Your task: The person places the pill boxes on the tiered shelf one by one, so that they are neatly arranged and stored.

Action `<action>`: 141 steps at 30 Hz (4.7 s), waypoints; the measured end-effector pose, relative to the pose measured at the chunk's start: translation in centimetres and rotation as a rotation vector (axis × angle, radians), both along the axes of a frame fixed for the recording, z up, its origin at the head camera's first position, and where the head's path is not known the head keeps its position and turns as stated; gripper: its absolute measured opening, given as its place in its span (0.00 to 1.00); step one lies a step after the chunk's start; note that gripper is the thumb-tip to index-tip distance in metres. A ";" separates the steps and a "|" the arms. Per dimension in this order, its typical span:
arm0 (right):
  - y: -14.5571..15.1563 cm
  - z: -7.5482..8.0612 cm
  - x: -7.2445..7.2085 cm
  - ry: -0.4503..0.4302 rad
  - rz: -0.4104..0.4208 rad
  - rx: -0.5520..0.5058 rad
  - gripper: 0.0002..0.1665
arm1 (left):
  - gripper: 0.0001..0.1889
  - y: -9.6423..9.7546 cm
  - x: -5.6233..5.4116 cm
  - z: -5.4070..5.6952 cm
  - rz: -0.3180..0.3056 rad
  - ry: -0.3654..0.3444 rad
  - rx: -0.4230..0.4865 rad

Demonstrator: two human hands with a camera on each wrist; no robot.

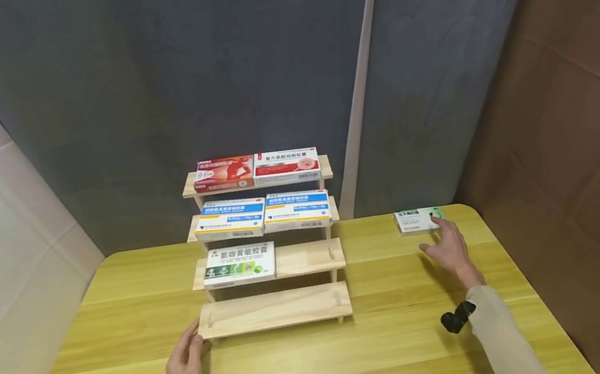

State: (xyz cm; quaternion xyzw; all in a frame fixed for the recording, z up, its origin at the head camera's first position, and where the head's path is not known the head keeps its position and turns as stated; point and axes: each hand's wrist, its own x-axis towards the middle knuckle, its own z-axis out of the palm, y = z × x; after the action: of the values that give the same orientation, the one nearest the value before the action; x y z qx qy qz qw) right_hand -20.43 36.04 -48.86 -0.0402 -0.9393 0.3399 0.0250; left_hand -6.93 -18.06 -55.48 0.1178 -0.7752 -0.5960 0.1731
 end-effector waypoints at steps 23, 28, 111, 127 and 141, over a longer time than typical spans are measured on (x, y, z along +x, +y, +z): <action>2.3 -1.2 -1.0 -0.071 -0.023 0.025 0.51 | 0.18 0.0 0.0 0.1 -0.004 -0.001 -0.019; 2.4 -1.9 -0.9 -0.112 -0.011 0.034 0.54 | 0.18 0.0 0.0 0.2 0.007 -0.021 -0.021; -3.2 -5.3 1.3 0.103 -0.266 -0.374 0.53 | 0.18 0.0 -0.1 0.0 0.005 -0.016 0.001; -2.9 -5.5 2.6 0.158 -0.295 -0.470 0.51 | 0.18 0.0 -0.1 0.0 0.006 -0.029 -0.001; -3.0 -5.3 4.2 0.203 -0.331 -0.562 0.50 | 0.18 -0.1 -0.1 0.1 0.005 -0.035 -0.010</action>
State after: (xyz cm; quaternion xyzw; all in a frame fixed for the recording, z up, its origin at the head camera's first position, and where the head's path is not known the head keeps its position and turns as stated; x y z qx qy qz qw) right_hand -16.18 33.06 -54.19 -0.1634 -0.7823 0.5791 0.1609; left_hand -6.99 -18.15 -55.43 0.1291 -0.7810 -0.5894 0.1614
